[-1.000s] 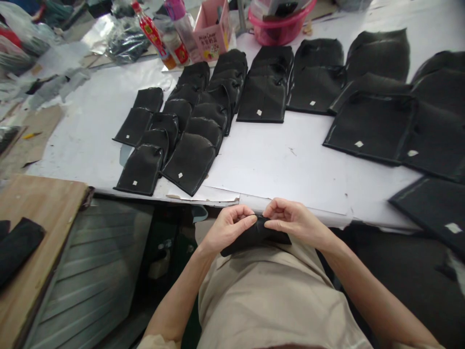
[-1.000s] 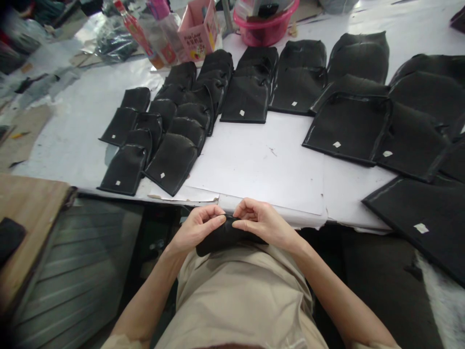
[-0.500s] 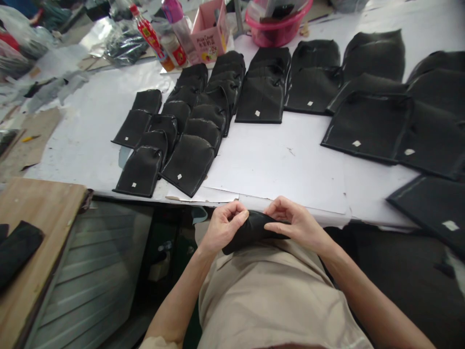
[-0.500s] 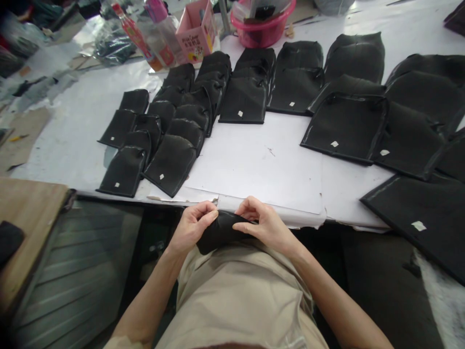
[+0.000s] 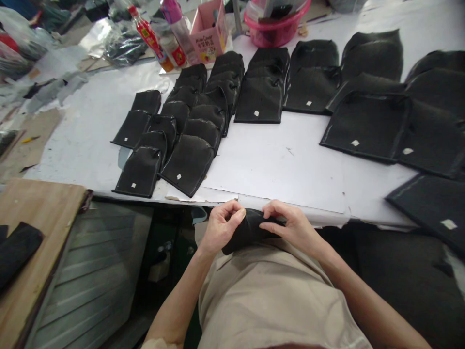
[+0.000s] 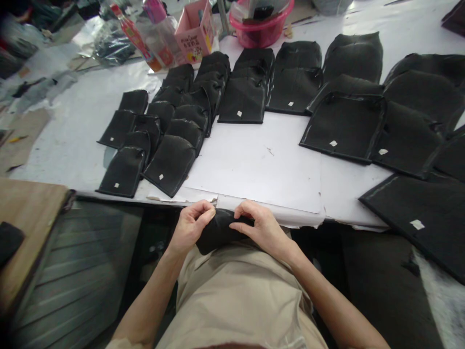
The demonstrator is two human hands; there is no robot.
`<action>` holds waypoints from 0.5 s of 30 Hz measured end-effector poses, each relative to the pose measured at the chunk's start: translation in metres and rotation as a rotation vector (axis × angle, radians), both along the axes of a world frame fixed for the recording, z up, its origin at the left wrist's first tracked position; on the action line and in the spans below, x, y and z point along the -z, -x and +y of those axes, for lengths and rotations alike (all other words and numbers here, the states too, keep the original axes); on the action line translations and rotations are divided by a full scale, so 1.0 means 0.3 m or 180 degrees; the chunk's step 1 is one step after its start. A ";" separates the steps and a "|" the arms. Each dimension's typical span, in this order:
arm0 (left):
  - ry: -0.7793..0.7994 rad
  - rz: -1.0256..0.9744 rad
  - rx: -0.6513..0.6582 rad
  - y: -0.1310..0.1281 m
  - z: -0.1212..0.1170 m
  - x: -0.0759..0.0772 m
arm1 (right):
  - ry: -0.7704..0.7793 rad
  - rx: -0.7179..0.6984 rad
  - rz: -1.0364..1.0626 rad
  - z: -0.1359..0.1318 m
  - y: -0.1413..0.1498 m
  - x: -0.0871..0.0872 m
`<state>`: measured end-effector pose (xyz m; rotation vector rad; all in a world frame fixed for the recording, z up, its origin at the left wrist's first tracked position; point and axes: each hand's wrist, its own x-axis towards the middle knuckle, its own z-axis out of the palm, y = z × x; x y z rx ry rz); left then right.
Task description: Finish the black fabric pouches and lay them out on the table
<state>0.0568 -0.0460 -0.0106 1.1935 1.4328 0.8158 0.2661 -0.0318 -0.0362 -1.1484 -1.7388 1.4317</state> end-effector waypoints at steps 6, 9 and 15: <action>-0.0051 -0.0010 0.0178 -0.005 0.003 -0.013 | 0.0145 0.0015 0.0392 0.013 0.042 -0.029; 0.0027 -0.0195 0.0208 -0.007 0.002 -0.015 | 0.0497 0.0097 0.0756 0.018 0.052 -0.053; 0.0352 -0.0602 0.0164 -0.007 0.000 -0.003 | 0.0671 -0.0011 0.0793 0.028 0.038 -0.043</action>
